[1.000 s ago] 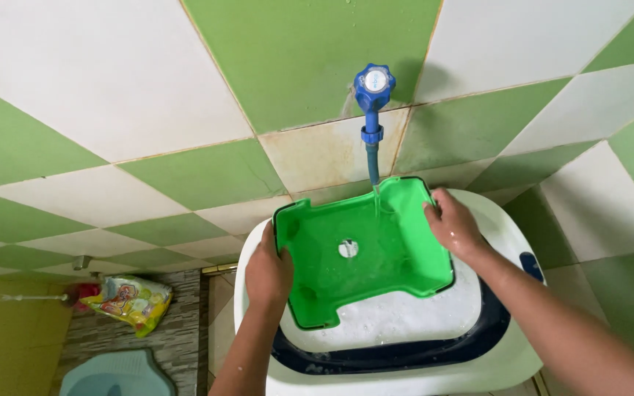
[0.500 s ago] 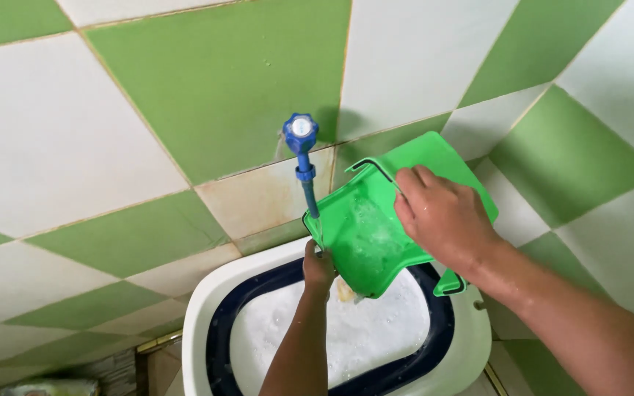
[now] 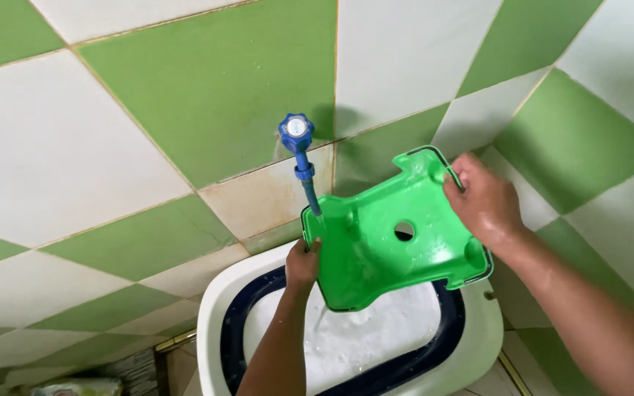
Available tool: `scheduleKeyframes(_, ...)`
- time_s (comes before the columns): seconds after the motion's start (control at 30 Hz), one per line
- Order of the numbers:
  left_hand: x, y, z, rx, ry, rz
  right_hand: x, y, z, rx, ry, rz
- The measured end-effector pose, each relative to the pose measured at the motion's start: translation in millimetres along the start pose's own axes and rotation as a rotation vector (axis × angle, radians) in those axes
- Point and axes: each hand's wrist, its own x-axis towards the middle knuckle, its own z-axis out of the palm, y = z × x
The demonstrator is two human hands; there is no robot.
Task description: The person scrubs a green plastic container with a sponge in a white basin filled with soapy water, rinses it under a wall tap, and then scrubs the basin itself. The container is placed on a wall rack at the end.
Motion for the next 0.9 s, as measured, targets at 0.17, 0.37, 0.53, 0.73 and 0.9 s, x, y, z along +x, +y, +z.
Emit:
scheduleKeyframes(0.17, -9.5, 25.4, -13.8, 0.331, 0.011, 0.032, -20.3, 15.0, 69.8, 0.044, -0.47, 0.263)
scheduleKeyframes(0.37, -59.9, 113.1, 18.2, 0.628, -0.036, 0.023, -77.0, -91.3, 90.0, 1.003, -1.022, 0.065)
scheduleKeyframes(0.53, -44.4, 115.2, 15.1, 0.702, -0.008, 0.041, -87.4, -106.6, 140.1, 1.29, -0.875, 0.284)
scheduleKeyframes(0.73, -9.2, 73.1, 35.8, 0.489, -0.016, 0.207, -84.3, -108.5, 177.0, 0.996, -0.671, 0.281)
scheduleKeyframes(0.9, -19.6, 35.4, 5.0, 0.596, 0.172, 0.63, -54.1, -94.7, 179.0, 1.297, -0.583, 0.764)
